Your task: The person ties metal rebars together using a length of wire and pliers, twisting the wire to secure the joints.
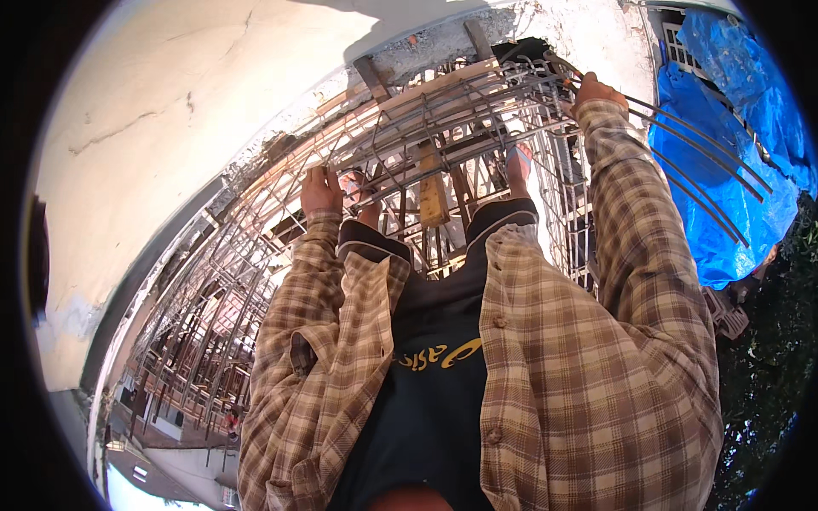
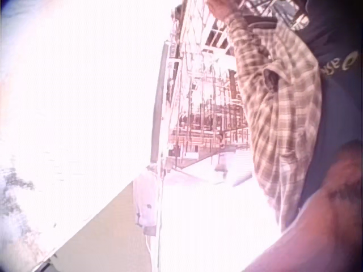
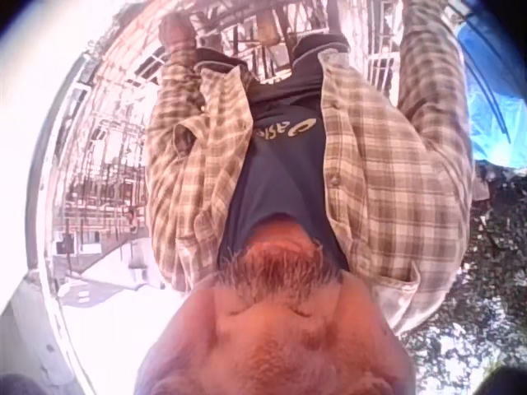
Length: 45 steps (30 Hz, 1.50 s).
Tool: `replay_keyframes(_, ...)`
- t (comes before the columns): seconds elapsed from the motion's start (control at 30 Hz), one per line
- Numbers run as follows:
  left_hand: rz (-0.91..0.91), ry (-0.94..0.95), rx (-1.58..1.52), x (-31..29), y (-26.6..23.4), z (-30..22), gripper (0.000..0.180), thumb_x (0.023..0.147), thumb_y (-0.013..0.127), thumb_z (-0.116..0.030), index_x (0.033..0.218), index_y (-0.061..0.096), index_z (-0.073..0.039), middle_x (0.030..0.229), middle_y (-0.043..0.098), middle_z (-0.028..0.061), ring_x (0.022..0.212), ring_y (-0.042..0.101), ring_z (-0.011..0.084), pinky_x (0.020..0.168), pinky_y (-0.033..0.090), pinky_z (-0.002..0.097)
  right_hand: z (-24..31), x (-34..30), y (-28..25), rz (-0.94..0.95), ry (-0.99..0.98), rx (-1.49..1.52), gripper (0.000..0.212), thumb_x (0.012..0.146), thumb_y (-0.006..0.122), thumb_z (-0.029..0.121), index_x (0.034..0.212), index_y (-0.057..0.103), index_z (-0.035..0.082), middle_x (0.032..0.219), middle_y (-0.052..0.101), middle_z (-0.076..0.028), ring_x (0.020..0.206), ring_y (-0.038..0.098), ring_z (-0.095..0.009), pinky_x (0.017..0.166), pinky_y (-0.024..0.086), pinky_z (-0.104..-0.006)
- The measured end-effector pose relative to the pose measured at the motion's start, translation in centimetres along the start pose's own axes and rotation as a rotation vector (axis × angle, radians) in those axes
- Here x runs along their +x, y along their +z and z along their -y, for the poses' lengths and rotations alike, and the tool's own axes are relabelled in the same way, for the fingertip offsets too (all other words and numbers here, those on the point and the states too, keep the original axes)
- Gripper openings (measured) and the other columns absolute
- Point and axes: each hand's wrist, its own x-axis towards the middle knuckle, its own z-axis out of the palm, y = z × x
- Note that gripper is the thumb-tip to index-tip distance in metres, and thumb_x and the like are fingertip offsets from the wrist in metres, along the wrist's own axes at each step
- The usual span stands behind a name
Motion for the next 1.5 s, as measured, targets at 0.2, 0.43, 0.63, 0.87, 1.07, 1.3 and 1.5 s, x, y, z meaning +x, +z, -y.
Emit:
replay_keyframes(0.2,0.464,-0.024,0.354,3.1,0.2,6.5,0.045,0.078,0.069,-0.046,0.104,0.062,-0.010,0.097,0.067,0.0156,0.095,0.063,0.0330,0.082,0.049,0.0446,-1.2,2.2,2.7,-0.056,0.002,-0.037,0.039,0.091,0.058,0.036,0.120,0.048,0.012,0.106,0.068,-0.016,0.104,0.064,-0.035,0.087,0.049,-0.0473)
replay_keyframes(0.43,0.570,-0.115,0.309,2.1,0.8,7.1,0.050,0.081,0.065,-0.049,0.111,0.060,-0.009,0.098,0.068,0.0177,0.095,0.065,0.0343,0.085,0.049,0.0442,-1.8,2.9,3.5,-0.087,0.035,-0.086,0.038,0.093,0.055,0.035,0.121,0.045,0.012,0.110,0.066,-0.019,0.106,0.063,-0.037,0.087,0.049,-0.0497)
replay_keyframes(0.63,0.526,-0.175,0.177,1.2,0.8,9.3,0.058,0.077,0.069,-0.049,0.117,0.058,-0.008,0.113,0.065,0.0163,0.104,0.062,0.0339,0.088,0.048,0.0439,-1.2,3.1,3.3,-0.155,0.003,-0.125,0.034,0.093,0.055,0.033,0.119,0.046,0.013,0.107,0.067,-0.018,0.102,0.063,-0.039,0.082,0.051,-0.0501)
replay_keyframes(0.87,0.559,-0.086,0.191,1.6,-0.1,9.7,0.056,0.075,0.071,-0.048,0.120,0.060,-0.018,0.110,0.067,0.0157,0.104,0.062,0.0350,0.090,0.047,0.0452,-2.7,4.3,3.9,-0.201,-0.029,-0.104,0.035,0.093,0.055,0.032,0.122,0.046,0.014,0.104,0.068,-0.018,0.099,0.065,-0.039,0.080,0.052,-0.0501)
replay_keyframes(1.07,0.269,0.081,0.073,1.5,-1.2,11.4,0.030,0.080,0.065,-0.026,0.106,0.067,-0.010,0.116,0.066,0.0104,0.103,0.061,0.0334,0.095,0.045,0.0419,-2.1,4.0,4.4,-0.203,-0.032,-0.102,0.033,0.093,0.055,0.028,0.122,0.046,0.015,0.104,0.068,-0.018,0.099,0.065,-0.037,0.080,0.052,-0.0492)
replay_keyframes(1.3,0.361,-0.697,0.325,3.5,-0.6,18.1,0.075,0.077,0.059,-0.065,0.122,0.062,-0.005,0.122,0.062,0.0200,0.115,0.057,0.0359,0.099,0.041,0.0471,-3.4,4.6,5.7,-0.228,-0.041,-0.148,0.039,0.094,0.053,0.031,0.129,0.042,0.017,0.104,0.067,-0.018,0.098,0.064,-0.039,0.080,0.052,-0.0512)
replay_keyframes(1.5,0.543,-0.683,0.264,5.4,0.7,22.5,0.047,0.081,0.064,-0.052,0.100,0.075,-0.010,0.102,0.071,0.0132,0.101,0.066,0.0293,0.094,0.047,0.0381,-2.4,6.1,5.5,-0.193,-0.047,-0.170,0.043,0.096,0.050,0.033,0.136,0.038,0.022,0.115,0.064,-0.018,0.106,0.061,-0.040,0.086,0.050,-0.0519)
